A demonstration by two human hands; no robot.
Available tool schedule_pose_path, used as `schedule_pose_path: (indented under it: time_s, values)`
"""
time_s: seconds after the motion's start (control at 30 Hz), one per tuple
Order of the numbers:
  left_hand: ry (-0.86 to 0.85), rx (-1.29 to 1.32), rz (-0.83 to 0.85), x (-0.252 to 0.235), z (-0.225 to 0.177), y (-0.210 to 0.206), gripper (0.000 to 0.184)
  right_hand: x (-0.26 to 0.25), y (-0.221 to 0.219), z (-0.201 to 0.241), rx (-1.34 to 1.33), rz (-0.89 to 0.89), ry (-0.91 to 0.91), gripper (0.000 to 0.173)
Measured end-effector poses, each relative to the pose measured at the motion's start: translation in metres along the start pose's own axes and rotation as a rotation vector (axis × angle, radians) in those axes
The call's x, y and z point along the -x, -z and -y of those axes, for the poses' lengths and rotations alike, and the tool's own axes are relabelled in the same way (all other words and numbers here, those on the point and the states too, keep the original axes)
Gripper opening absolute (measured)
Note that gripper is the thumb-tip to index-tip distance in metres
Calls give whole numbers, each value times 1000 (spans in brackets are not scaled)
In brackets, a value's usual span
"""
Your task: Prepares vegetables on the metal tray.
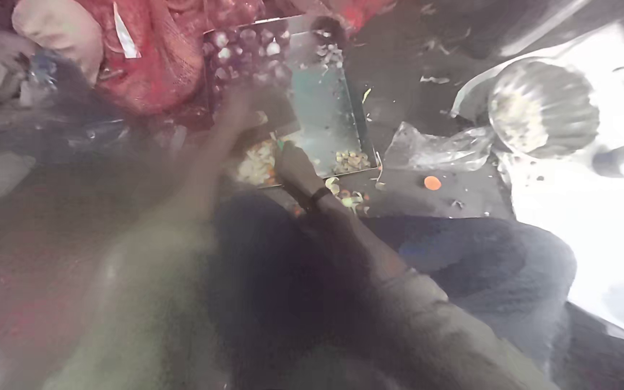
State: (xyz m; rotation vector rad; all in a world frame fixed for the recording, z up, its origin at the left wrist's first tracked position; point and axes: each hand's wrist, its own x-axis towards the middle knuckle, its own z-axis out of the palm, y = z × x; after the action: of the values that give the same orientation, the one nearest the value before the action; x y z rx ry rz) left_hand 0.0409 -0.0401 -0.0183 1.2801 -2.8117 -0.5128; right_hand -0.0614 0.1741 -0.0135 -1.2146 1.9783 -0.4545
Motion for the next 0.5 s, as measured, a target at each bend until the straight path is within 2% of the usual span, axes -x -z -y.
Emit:
schedule_pose_path:
  time_s: [0.03,0.1,0.17,0.2,0.23,0.27,0.33,0.4,0.5]
  values:
    - [7,4,10,2,-2,1,18,-7,-2,7,19,-12,6,42]
    - [16,11,2,2,-8,7,19,-12,9,29,109,87,-72,40]
    - [34,-14,19,2,-13,11,20,-24,-4,23,206,-151,67,31]
    - [44,-30,41,3,-16,12,20,-15,8,31,229,-133,49,32]
    - [56,-36,49,5,-18,11,21,-4,46,58,221,194,-134,38]
    - [59,-38,35,6,-18,10,21,-3,53,62,200,259,-174,40]
    - [72,-40,-1,5,-10,3,22,-34,5,31,181,-3,-36,36]
    - [76,-23,-54,3,1,-5,22,-64,-10,18,152,36,9,36]
    - [86,0,-53,7,-6,-2,24,-45,10,23,71,95,5,38]
